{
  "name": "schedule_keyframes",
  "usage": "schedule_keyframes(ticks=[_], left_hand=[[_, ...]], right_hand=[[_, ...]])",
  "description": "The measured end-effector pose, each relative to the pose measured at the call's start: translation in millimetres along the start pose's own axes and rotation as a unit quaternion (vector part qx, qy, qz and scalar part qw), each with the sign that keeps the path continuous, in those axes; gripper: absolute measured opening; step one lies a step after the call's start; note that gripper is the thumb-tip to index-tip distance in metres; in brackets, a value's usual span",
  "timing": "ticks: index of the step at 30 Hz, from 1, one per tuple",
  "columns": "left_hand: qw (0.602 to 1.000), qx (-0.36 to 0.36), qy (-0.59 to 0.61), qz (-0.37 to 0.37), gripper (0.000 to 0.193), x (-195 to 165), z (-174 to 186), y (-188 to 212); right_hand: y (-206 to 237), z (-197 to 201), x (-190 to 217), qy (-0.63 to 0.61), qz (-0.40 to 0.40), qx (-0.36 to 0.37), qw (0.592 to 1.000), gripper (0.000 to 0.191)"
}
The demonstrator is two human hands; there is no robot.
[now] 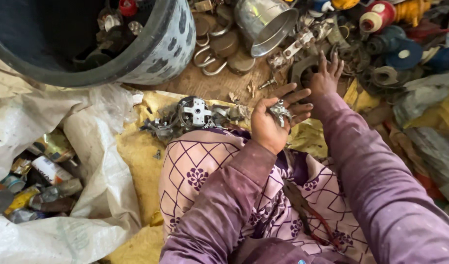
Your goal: The person sits on the floor and disassembles small metal parts using pliers and a hammer. They remove components from a larger assembly and place them into a bucket.
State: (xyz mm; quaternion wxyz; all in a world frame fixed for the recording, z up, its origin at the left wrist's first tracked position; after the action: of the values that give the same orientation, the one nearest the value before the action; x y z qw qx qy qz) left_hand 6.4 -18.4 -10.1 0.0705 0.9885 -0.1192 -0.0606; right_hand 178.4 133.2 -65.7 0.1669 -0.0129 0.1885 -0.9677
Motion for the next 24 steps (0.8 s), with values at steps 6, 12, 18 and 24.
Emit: schedule_keyframes(ticks=[6,12,18,24], left_hand=[[1.000,0.014,0.016,-0.009,0.053,5.5,0.4,-0.2],[1.000,-0.002,0.004,-0.010,0.052,8.0,4.3,-1.3],[0.999,-0.021,-0.014,-0.021,0.050,11.7,10.6,-4.6],[1.000,-0.012,-0.006,-0.025,0.049,13.6,11.8,-7.9]], right_hand=[[-8.7,-10.7,9.0,0.102,-0.034,0.029,0.994,0.027],[-14.0,-4.1,14.7,0.096,-0.046,0.031,0.994,0.025],[-22.2,14.8,26.5,0.169,-0.034,0.153,0.973,0.022],[-28.8,20.7,31.6,0.162,-0.012,0.150,0.975,0.020]])
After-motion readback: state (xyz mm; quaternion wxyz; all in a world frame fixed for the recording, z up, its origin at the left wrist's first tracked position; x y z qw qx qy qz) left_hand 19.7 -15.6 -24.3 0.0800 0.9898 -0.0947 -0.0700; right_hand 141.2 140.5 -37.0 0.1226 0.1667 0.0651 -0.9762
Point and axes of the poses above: each hand's wrist, its own y-axis away from the middle knuckle, its own z-axis out of the back of the hand, x = y × z, the point moved 1 cm from there along -y, towards the middle knuckle, and after that the axes turned 8 degrees about -x, right-handed, at the moved point
